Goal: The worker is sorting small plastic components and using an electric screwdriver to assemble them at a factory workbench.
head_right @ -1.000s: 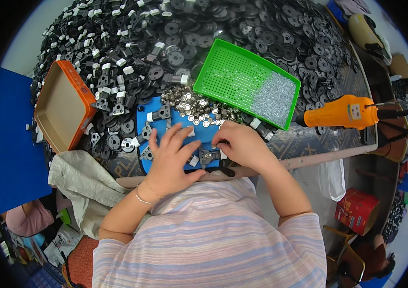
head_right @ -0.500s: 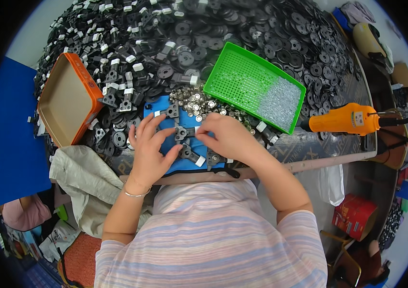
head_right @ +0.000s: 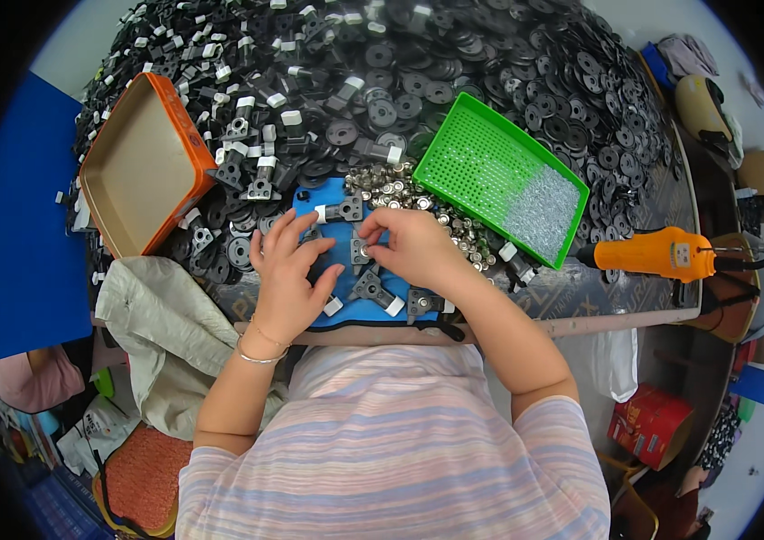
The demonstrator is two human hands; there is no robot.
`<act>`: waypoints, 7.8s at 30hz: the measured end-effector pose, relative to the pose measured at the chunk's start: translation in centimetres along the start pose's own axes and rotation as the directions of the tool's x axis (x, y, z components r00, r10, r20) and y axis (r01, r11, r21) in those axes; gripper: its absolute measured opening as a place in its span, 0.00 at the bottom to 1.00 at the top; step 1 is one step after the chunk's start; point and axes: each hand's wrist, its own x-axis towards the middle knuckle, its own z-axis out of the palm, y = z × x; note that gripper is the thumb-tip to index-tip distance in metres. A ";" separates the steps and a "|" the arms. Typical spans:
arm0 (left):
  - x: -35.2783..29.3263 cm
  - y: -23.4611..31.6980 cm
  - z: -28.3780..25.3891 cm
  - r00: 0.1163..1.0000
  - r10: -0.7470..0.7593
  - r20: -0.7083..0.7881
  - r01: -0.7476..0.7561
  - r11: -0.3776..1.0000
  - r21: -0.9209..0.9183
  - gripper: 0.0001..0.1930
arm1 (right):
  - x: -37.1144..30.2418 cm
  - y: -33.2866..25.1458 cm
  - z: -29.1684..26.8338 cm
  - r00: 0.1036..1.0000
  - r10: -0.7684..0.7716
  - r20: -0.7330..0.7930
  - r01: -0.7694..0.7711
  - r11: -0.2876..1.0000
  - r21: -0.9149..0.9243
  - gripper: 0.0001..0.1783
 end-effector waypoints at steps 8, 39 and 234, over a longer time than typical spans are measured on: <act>-0.1 -0.2 -0.3 1.000 -0.007 0.000 0.007 1.000 -0.026 0.14 | 0.3 -0.7 0.4 0.986 -0.161 0.032 0.164 0.962 -0.219 0.16; -1.1 -1.7 -1.7 0.996 -0.070 -0.060 0.068 0.997 -0.044 0.14 | 6.9 -2.4 -0.4 0.995 0.087 0.049 -0.071 0.960 -0.271 0.13; 8.0 -1.9 0.5 0.959 0.177 0.223 -0.158 0.982 -0.099 0.21 | -5.3 1.5 -2.6 0.993 0.071 -0.090 -0.042 0.955 0.292 0.11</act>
